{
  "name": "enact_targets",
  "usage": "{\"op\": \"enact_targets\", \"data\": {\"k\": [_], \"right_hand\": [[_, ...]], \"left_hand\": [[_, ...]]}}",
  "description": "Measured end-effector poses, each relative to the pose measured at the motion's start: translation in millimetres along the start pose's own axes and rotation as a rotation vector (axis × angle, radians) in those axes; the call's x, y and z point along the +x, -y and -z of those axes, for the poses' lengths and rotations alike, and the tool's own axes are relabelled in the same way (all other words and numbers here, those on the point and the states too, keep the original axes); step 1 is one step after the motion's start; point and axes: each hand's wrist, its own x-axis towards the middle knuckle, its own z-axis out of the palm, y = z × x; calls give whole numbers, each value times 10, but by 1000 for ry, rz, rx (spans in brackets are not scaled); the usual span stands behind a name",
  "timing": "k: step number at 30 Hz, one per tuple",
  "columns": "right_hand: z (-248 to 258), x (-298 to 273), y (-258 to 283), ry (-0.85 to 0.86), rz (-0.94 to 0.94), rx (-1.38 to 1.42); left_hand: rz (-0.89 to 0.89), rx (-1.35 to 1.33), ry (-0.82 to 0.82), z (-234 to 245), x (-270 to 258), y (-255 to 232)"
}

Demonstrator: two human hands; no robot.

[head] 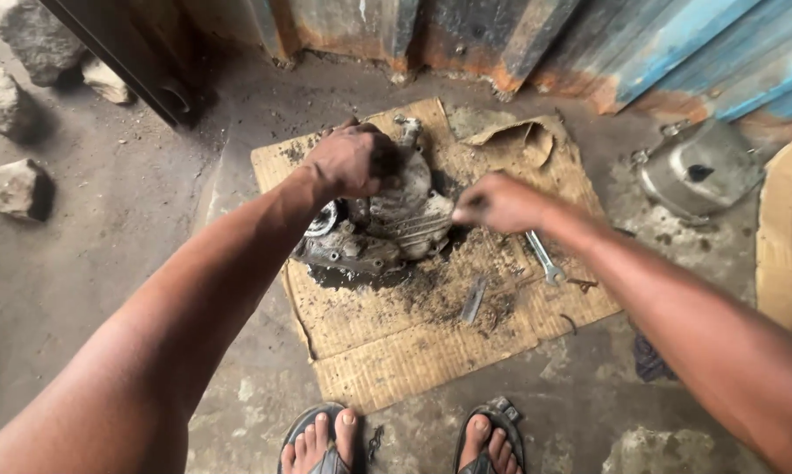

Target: The person cleans an engine part by scraping dirt and residue from its surfaces with a metal tool while holding the part by hand.

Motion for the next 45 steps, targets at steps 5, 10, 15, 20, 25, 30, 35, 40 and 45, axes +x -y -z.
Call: {"op": "enact_targets", "data": {"k": [5, 10, 15, 20, 25, 30, 35, 40, 45], "right_hand": [[-54, 23, 404, 81, 2, -26], [254, 12, 547, 52, 39, -122], [22, 12, 506, 97, -16, 23], [159, 165, 425, 60, 43, -50], [-25, 236, 352, 95, 48, 49], [278, 419, 310, 126, 80, -99], [220, 198, 144, 93, 49, -83], [113, 224, 383, 49, -53, -94], [379, -26, 45, 76, -60, -73]], "left_hand": [[-55, 57, 33, 12, 5, -99], [55, 105, 129, 67, -22, -147], [-210, 79, -205, -106, 70, 22], [7, 83, 20, -1, 0, -85], [25, 75, 61, 79, -31, -196], [50, 168, 90, -13, 81, -115], [12, 69, 16, 33, -10, -51], [-58, 143, 3, 12, -33, -78], [50, 186, 179, -21, 63, -89]]}}
